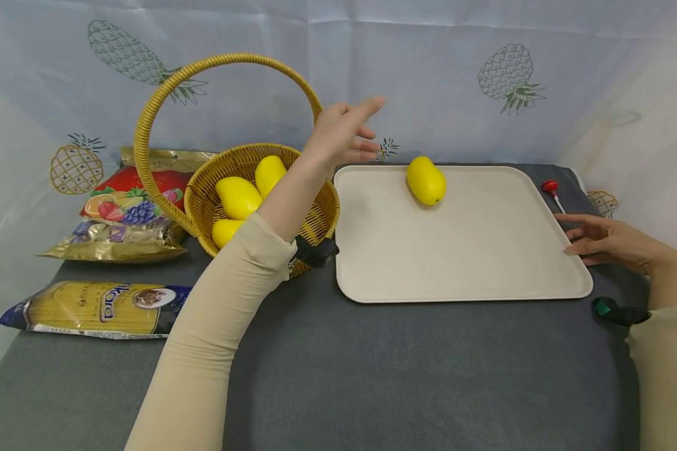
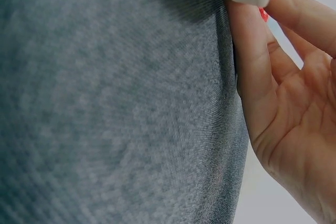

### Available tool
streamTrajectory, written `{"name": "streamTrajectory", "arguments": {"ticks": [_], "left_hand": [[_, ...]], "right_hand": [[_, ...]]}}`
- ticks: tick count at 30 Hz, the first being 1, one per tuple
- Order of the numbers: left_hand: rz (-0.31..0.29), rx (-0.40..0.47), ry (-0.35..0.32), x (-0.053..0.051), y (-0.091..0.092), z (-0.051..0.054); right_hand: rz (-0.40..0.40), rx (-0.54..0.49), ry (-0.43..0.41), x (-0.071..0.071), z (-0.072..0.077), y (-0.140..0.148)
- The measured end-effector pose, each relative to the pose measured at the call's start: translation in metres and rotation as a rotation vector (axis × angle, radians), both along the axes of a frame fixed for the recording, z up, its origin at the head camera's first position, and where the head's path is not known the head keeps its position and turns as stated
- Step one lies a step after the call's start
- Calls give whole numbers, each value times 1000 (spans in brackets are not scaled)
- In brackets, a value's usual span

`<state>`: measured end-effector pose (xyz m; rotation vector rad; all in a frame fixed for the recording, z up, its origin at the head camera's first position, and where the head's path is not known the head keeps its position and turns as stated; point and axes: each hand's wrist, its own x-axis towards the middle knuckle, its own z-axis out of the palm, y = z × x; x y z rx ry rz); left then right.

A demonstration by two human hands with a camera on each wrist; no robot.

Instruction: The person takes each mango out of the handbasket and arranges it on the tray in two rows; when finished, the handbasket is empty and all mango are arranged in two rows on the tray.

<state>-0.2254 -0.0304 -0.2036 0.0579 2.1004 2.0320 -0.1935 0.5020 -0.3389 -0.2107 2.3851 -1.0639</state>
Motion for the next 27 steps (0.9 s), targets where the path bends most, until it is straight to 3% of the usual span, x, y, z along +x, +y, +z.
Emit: {"name": "streamTrajectory", "arguments": {"ticks": [5, 18, 27], "left_hand": [[11, -19, -5, -1, -13, 0], [-35, -174, -27, -2, -47, -7], [25, -221, -74, -10, -64, -11]], "right_hand": [[1, 5, -4, 1, 0, 1], [-7, 7, -2, 1, 2, -2], [-16, 22, -3, 2, 1, -2]]}}
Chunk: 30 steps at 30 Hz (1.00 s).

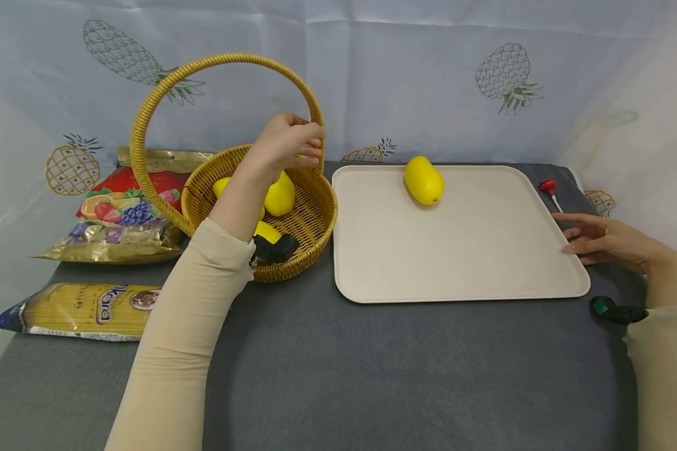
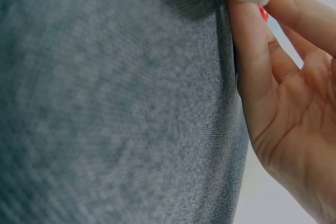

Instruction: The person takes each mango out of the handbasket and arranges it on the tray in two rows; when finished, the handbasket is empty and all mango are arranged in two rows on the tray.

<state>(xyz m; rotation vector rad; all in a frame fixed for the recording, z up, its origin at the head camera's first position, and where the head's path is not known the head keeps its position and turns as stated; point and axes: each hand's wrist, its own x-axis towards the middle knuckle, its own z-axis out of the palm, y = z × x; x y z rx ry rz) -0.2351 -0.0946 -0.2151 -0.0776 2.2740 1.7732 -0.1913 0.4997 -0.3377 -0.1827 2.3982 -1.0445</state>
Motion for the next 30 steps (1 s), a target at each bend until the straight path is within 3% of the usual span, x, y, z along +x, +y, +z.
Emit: {"name": "streamTrajectory", "arguments": {"ticks": [10, 19, 25, 30], "left_hand": [[164, -21, 15, -11, -22, -12], [312, 11, -48, -19, -40, -21], [313, -64, -44, -22, -48, -25], [236, -181, -98, -23, -49, -27]], "right_hand": [[-1, 1, 9, 1, -1, 0], [-9, 5, 6, 1, 0, -1], [-8, 2, 6, 1, 0, 0], [-10, 6, 5, 1, 0, 1]]}}
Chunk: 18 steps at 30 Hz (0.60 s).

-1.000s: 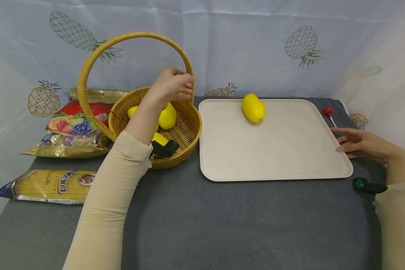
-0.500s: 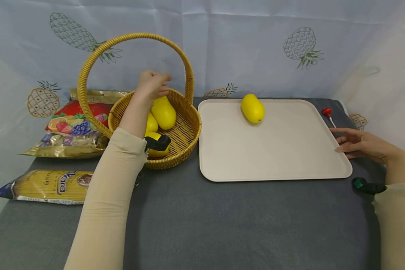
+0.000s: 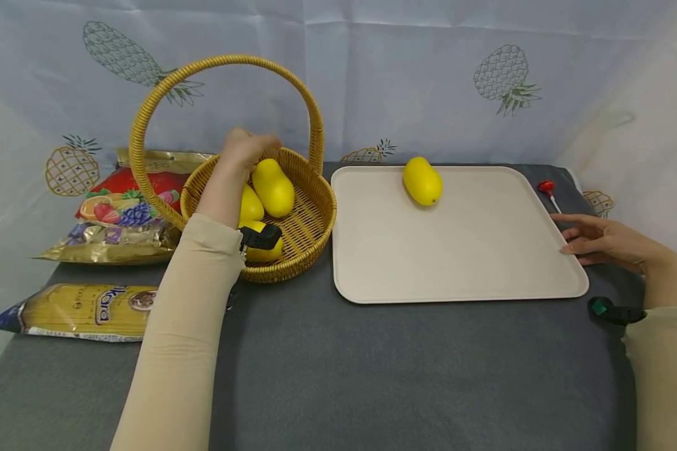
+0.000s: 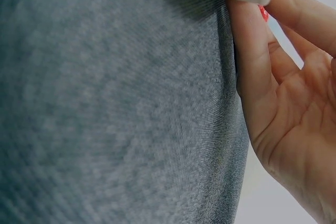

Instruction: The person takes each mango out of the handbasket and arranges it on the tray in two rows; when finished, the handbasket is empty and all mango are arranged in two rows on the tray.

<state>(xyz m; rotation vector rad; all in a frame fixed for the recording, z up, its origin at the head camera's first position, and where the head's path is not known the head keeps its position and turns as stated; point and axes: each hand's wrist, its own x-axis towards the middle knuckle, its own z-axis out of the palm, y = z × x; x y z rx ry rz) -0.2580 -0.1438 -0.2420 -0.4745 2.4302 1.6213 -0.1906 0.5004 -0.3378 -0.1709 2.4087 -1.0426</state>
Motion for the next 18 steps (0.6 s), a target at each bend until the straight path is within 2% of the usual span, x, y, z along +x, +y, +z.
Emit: {"name": "streamTrajectory", "arguments": {"ticks": [7, 10, 14, 18], "left_hand": [[-141, -128, -89, -1, -1, -5], [-225, -204, -130, -4, -2, -7], [-352, -340, -143, -6, -4, -13], [-437, -399, -158, -6, -3, -14]], "right_hand": [[-3, 14, -2, 1, 0, 0], [1, 6, 4, 1, 0, -1], [2, -1, 7, 1, 0, -1], [-4, -3, 10, 1, -1, 0]]}}
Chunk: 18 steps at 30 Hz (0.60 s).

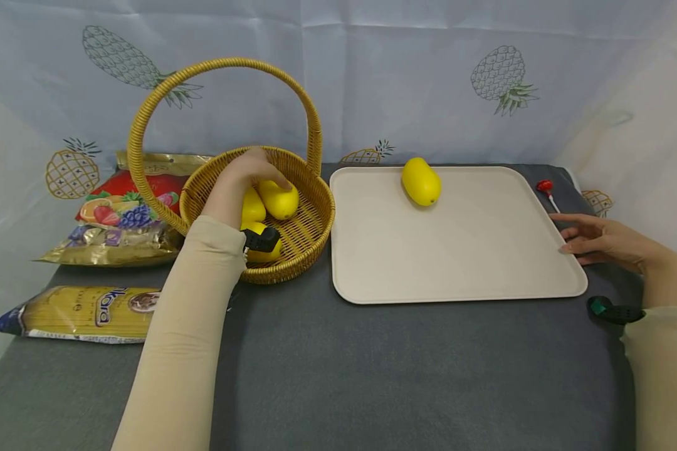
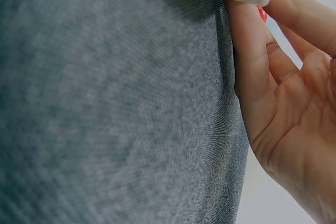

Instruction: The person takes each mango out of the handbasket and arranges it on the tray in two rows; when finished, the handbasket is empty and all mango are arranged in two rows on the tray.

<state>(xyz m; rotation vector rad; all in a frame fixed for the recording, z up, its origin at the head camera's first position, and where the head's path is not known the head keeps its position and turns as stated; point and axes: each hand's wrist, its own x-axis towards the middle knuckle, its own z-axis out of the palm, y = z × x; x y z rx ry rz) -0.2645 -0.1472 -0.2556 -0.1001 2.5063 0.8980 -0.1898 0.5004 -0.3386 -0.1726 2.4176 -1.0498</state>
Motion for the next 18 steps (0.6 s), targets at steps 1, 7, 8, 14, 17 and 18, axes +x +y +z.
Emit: {"name": "streamTrajectory", "arguments": {"ticks": [1, 7, 8, 14, 17, 18], "left_hand": [[-24, -7, -14, 0, 0, 0], [-134, -62, -29, 1, 3, -2], [-143, -68, -27, 1, 3, -3], [-158, -52, -54, 0, 2, -5], [-166, -28, -78, 1, 2, -6], [-170, -19, -85, 1, 2, -7]], "right_hand": [[-1, -2, 1, 0, 0, 0], [-8, -5, 4, 0, -1, 0], [-8, -5, 4, 0, -1, 0], [-4, -9, -2, 0, 0, 0], [-4, -11, -2, 0, 0, -1], [-3, -13, -2, 0, 0, -1]]}}
